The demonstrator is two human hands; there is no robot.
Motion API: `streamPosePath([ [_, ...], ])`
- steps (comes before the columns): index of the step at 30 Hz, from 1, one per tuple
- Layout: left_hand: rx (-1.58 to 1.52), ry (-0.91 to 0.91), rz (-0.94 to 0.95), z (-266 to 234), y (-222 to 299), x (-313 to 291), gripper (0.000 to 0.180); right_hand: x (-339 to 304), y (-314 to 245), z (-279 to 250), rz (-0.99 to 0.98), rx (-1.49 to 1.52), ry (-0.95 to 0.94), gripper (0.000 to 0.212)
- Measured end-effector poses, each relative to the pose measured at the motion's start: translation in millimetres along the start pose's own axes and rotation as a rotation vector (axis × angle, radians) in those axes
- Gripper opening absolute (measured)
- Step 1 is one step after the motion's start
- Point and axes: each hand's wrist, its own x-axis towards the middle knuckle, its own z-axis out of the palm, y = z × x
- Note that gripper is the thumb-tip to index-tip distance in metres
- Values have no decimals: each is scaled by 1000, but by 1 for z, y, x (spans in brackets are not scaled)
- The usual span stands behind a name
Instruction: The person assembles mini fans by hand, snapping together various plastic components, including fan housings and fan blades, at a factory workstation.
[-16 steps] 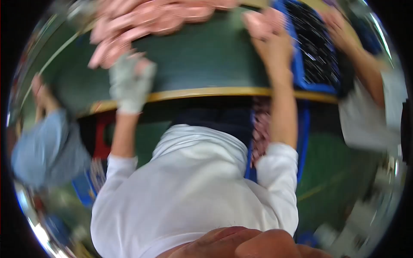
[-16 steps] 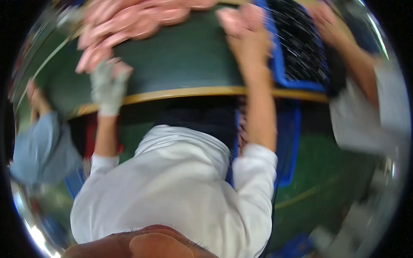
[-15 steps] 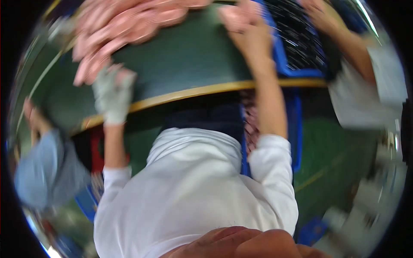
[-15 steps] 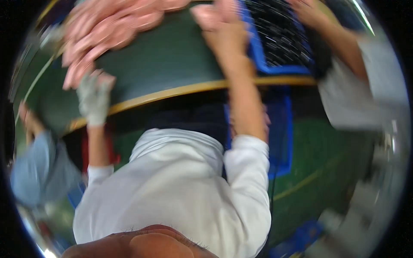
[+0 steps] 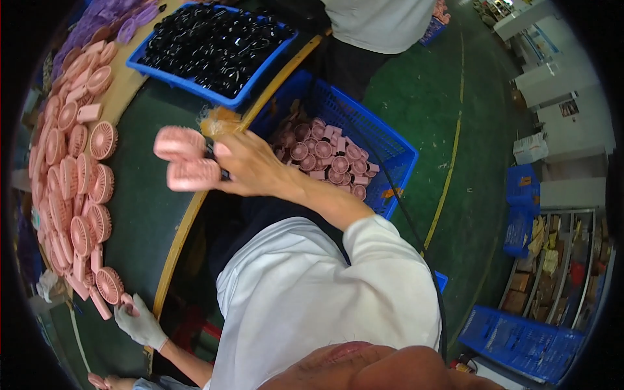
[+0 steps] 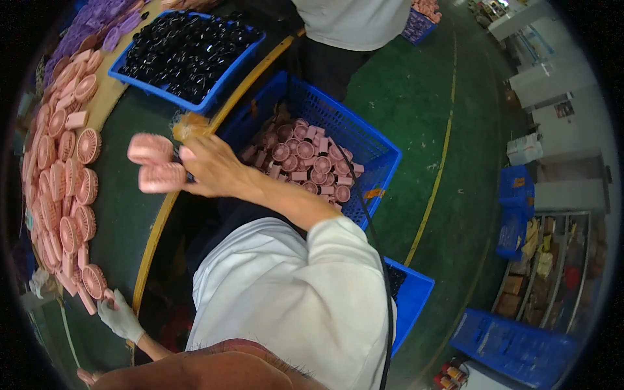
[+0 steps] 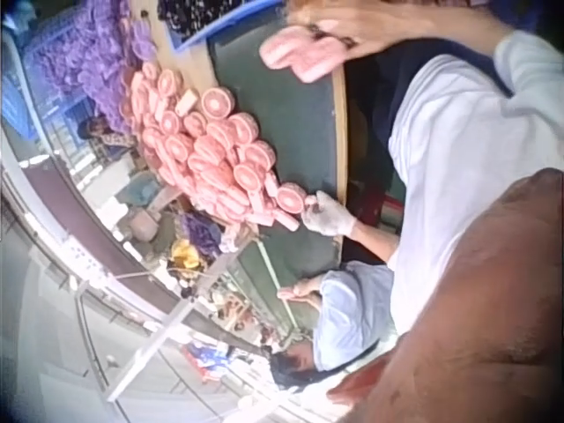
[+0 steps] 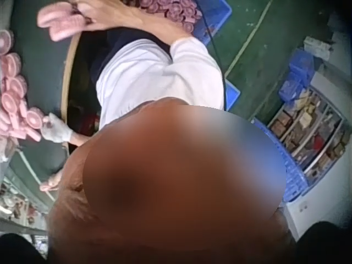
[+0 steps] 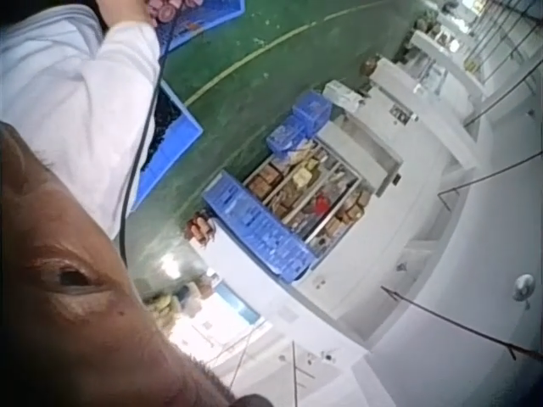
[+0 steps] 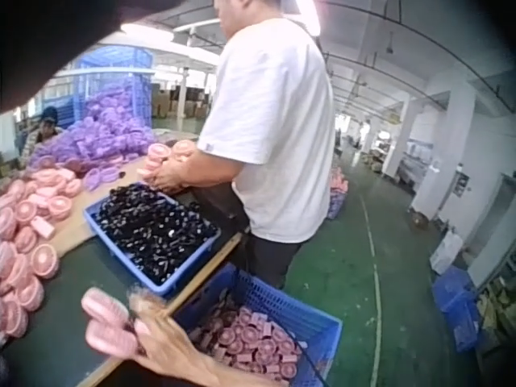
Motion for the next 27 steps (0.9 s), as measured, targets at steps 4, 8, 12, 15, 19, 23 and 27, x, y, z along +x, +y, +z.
streamPosePath([
  [4, -402, -92, -173, 16, -52, 15, 55, -96, -6, -36, 118, -75, 31, 33],
  [8, -615, -458, -111, -11, -57, 23, 42, -188, 24, -19, 469, -200, -26, 26],
  [12, -480, -370, 154, -5, 7, 48, 46, -279, 69, -15, 948, -360, -442, 42],
  [15, -309, -305, 259, -11, 46, 49, 56, -305, 102, 3, 1380, -304, -829, 56],
  [19, -40, -38, 600, -15, 91, 55, 43, -368, 155, 34, 1296, -198, -1031, 52],
  [23, -140, 55, 787, 6, 127, 62, 42, -361, 145, 58, 1366, -37, -1052, 39],
  [27, -364, 26, 784, 5, 159, 57, 40, -299, 153, 35, 1125, 312, -765, 25],
])
